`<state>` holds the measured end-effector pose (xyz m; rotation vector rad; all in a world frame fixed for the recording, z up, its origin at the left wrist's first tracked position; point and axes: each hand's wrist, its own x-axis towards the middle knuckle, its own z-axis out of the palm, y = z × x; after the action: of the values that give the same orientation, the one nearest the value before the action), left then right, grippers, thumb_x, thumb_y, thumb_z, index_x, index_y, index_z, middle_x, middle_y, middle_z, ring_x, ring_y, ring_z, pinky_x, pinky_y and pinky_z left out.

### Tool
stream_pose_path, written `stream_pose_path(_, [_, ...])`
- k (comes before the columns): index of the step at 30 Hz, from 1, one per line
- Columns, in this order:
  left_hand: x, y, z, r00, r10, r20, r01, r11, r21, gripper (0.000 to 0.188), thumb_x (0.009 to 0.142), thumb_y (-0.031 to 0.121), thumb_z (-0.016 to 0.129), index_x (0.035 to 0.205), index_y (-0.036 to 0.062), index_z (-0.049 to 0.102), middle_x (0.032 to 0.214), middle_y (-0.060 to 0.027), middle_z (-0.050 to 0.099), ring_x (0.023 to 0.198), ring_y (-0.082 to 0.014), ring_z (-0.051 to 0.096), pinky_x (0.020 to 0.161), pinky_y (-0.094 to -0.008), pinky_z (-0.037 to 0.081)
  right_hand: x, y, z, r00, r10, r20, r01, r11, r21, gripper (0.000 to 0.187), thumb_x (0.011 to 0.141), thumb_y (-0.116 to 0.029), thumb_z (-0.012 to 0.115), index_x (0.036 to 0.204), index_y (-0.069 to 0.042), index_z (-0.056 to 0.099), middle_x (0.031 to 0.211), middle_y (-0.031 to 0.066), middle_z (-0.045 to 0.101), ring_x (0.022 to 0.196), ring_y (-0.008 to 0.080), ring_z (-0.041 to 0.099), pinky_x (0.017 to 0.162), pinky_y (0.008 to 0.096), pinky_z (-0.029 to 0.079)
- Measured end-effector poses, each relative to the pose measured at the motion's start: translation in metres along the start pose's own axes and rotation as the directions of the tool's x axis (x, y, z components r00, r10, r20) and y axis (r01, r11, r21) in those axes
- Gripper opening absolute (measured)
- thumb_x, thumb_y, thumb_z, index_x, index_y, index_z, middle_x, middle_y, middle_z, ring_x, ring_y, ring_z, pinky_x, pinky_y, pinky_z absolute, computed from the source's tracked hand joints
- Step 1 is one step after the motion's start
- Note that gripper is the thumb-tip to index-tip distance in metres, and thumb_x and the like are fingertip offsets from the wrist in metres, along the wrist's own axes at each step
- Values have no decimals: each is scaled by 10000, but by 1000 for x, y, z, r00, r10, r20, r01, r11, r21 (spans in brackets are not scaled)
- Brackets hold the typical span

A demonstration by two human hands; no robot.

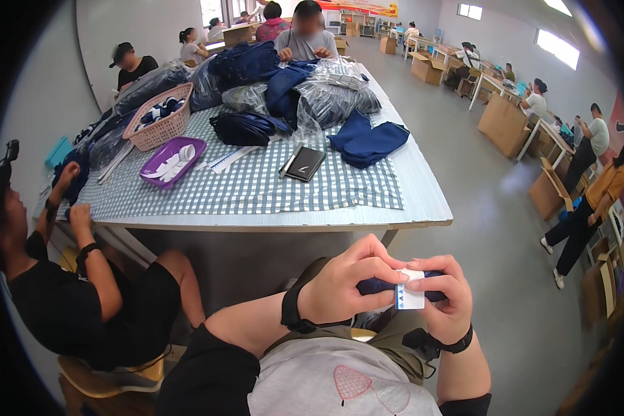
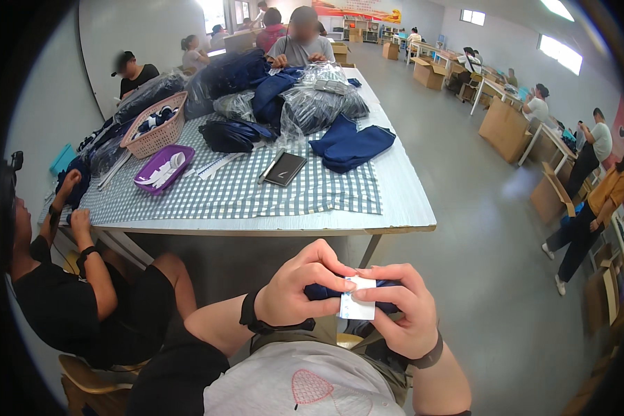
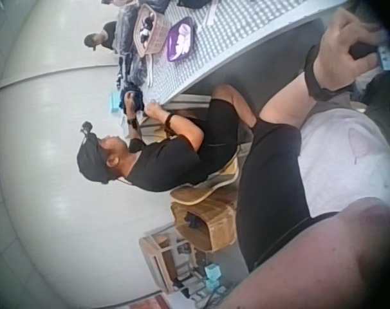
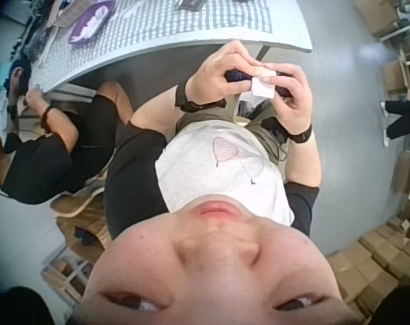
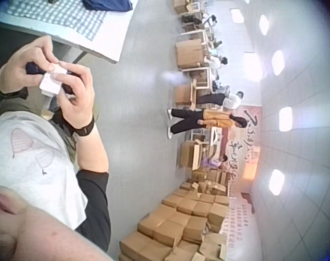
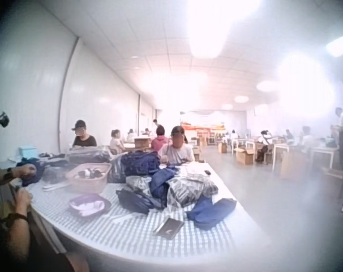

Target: The recorder applies a white adhesive label to a blue fabric component, likely for shoe manufacturing.

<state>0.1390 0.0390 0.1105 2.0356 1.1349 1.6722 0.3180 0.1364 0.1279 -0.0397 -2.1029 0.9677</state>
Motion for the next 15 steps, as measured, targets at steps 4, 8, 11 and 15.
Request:
stream_pose_path(4, [2, 0, 1, 1000, 14, -1, -14, 1000, 4, 279, 723, 59, 726, 979, 101, 622, 961, -61, 495, 832, -172, 514, 723, -267, 447, -1, 3, -1, 1000, -12, -2, 12, 1000, -7, 278, 700, 56, 666, 935, -92, 644, 1056, 110, 560, 917, 232, 604, 780, 307, 500])
stream_pose_path(8, [4, 1, 1, 1000, 24, 0, -24, 1000, 6, 267, 723, 55, 726, 969, 105, 635, 960, -60, 495, 828, -170, 510, 714, -261, 445, -1, 2, -2, 1000, -11, -10, 11, 1000, -3, 277, 702, 54, 669, 936, -92, 642, 1056, 111, 561, 914, 232, 606, 778, 307, 501])
stream_pose_path(11, [5, 0, 3, 999, 33, 0, -33, 999, 7, 268, 722, 48, 723, 970, 113, 646, 961, -60, 495, 829, -168, 508, 707, -255, 443, -2, 4, -4, 1000, -12, -12, 12, 1000, 0, 278, 702, 56, 668, 936, -93, 640, 1061, 111, 561, 914, 232, 607, 779, 308, 501])
stream_pose_path(15, [5, 0, 4, 999, 39, -2, -39, 999, 2, 269, 721, 47, 724, 969, 119, 653, 959, -59, 492, 823, -167, 507, 706, -253, 442, -2, 3, -4, 1000, -15, -17, 15, 1000, 9, 273, 704, 55, 668, 932, -91, 635, 1059, 112, 564, 916, 230, 607, 776, 306, 501])
